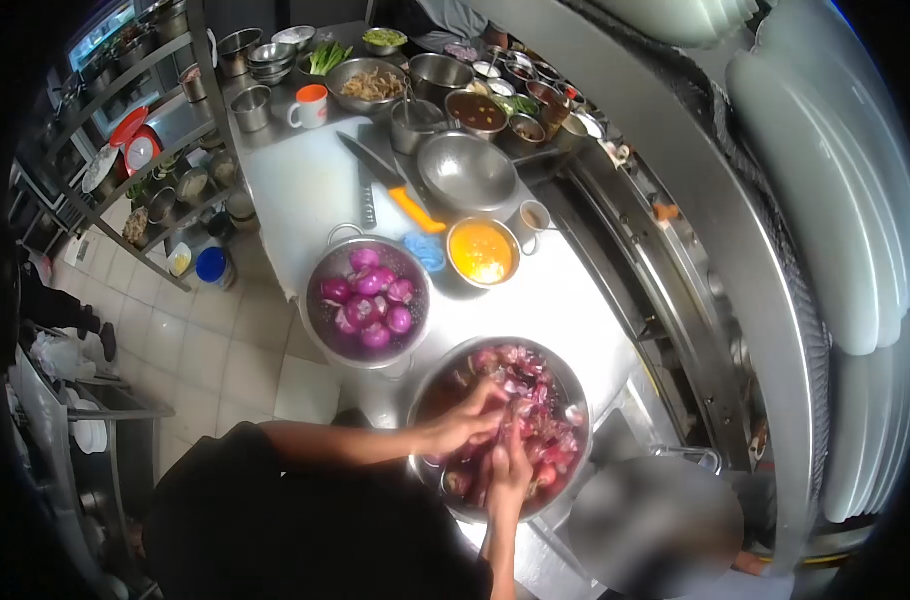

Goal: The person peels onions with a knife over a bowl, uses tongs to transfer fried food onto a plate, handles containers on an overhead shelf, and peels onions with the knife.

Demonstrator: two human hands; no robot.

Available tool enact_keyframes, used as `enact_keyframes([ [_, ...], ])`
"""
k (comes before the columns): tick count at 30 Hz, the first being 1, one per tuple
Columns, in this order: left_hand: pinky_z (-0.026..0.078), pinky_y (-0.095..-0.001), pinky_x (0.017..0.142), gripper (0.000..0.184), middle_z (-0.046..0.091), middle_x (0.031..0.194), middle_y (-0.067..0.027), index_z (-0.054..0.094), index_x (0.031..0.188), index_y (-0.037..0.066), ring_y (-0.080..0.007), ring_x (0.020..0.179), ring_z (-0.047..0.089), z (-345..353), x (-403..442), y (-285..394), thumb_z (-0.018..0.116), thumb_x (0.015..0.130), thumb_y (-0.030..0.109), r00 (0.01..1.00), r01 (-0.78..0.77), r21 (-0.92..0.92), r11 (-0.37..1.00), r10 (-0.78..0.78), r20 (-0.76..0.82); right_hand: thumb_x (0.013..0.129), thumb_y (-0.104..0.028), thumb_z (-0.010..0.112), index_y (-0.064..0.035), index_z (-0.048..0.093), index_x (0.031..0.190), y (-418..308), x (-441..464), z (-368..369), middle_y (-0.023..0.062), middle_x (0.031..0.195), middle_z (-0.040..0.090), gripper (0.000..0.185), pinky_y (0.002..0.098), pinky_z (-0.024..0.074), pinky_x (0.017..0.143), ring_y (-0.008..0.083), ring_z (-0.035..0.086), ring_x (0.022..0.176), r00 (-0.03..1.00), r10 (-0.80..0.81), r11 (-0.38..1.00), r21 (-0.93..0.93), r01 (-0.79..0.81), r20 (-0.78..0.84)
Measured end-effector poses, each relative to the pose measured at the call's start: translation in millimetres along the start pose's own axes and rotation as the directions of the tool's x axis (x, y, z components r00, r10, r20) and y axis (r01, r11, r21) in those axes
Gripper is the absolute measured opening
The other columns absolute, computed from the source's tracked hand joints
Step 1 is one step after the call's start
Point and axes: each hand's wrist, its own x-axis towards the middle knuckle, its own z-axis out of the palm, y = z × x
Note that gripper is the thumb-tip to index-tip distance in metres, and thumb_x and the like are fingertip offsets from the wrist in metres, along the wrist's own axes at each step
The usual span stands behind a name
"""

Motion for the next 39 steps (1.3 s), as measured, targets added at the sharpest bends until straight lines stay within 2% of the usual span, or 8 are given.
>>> enact_keyframes([
  [3,0.040,-0.0338,0.089,0.032,0.039,0.113,-0.0126,0.030,0.122,0.007,-0.0200,0.101,0.046,13,-8,-9,0.047,0.096,0.015,1.000,0.015,-0.038,0.999,-0.016,-0.012,0.097,-0.010,0.048,-0.0032,0.039,0.141,6,-5,1,-0.0034,0.082,0.054,0.045,0.0152,0.0378,0.054,0.0030,0.045,0.062,0.993,0.085,0.992,0.100,-0.077,-0.080],
  [5,0.033,-0.0369,0.100,0.038,0.038,0.118,-0.0178,0.030,0.123,0.001,-0.0260,0.117,0.041,21,-8,-10,0.049,0.093,0.014,0.885,-0.357,0.536,0.765,0.461,-0.069,0.096,-0.009,0.048,-0.0005,0.042,0.137,19,-4,-4,-0.0001,0.091,0.056,0.042,0.0179,0.0400,0.062,0.0058,0.048,0.072,0.991,0.070,0.991,0.119,-0.057,-0.111],
  [11,0.032,-0.0379,0.102,0.041,0.042,0.118,-0.0196,0.028,0.124,0.000,-0.0309,0.117,0.044,19,0,19,0.050,0.092,0.013,1.000,0.024,0.130,0.991,-0.024,-0.003,0.095,-0.010,0.051,0.0025,0.053,0.127,7,-3,-10,-0.0023,0.076,0.057,0.034,0.0180,0.0382,0.053,0.0057,0.049,0.063,0.994,0.065,0.989,0.136,-0.052,-0.087],
  [16,0.035,-0.0411,0.102,0.042,0.034,0.132,-0.0212,0.030,0.125,0.002,-0.0367,0.123,0.041,23,-5,-1,0.053,0.092,0.016,0.906,-0.345,0.591,0.729,0.422,0.009,0.096,-0.014,0.050,0.0000,0.057,0.109,14,3,-3,-0.0016,0.063,0.050,0.020,0.0212,0.0340,0.044,0.0076,0.042,0.049,0.981,-0.027,0.991,0.125,0.051,-0.191],
  [25,0.032,-0.0400,0.103,0.050,0.034,0.128,-0.0183,0.032,0.127,0.000,-0.0270,0.121,0.039,5,19,12,0.059,0.086,0.010,0.969,-0.248,0.375,0.893,0.220,0.115,0.096,-0.032,0.053,-0.0033,0.058,0.102,10,19,-20,-0.0009,0.061,0.050,0.029,0.0208,0.0308,0.041,0.0076,0.042,0.046,0.999,-0.008,0.999,0.050,0.010,-0.036],
  [31,0.037,-0.0405,0.098,0.052,0.038,0.122,-0.0222,0.037,0.120,0.000,-0.0359,0.110,0.046,8,12,0,0.066,0.077,0.004,0.753,-0.629,0.677,0.381,0.517,0.408,0.099,-0.018,0.043,-0.0089,0.055,0.111,-9,23,-18,0.0006,0.073,0.053,0.020,0.0213,0.0334,0.042,0.0084,0.042,0.049,0.935,0.354,0.811,0.502,-0.301,-0.012],
  [35,0.044,-0.0284,0.073,0.042,0.052,0.113,-0.0108,0.039,0.127,0.006,-0.0181,0.088,0.054,5,10,8,0.057,0.089,0.013,0.976,-0.200,0.030,0.979,0.197,0.093,0.100,-0.022,0.041,-0.0077,0.052,0.116,1,13,-13,0.0030,0.066,0.050,0.023,0.0215,0.0318,0.041,0.0087,0.037,0.045,0.970,0.239,0.796,0.564,-0.219,0.038],
  [39,0.044,-0.0280,0.069,0.041,0.057,0.112,-0.0093,0.044,0.129,0.007,-0.0176,0.082,0.055,-11,11,12,0.050,0.094,0.028,0.982,0.032,-0.365,0.930,0.040,0.185,0.101,-0.021,0.041,-0.0064,0.049,0.118,3,5,-15,0.0042,0.064,0.048,0.024,0.0218,0.0324,0.041,0.0093,0.037,0.045,0.985,0.167,0.741,0.652,-0.160,0.052],
])
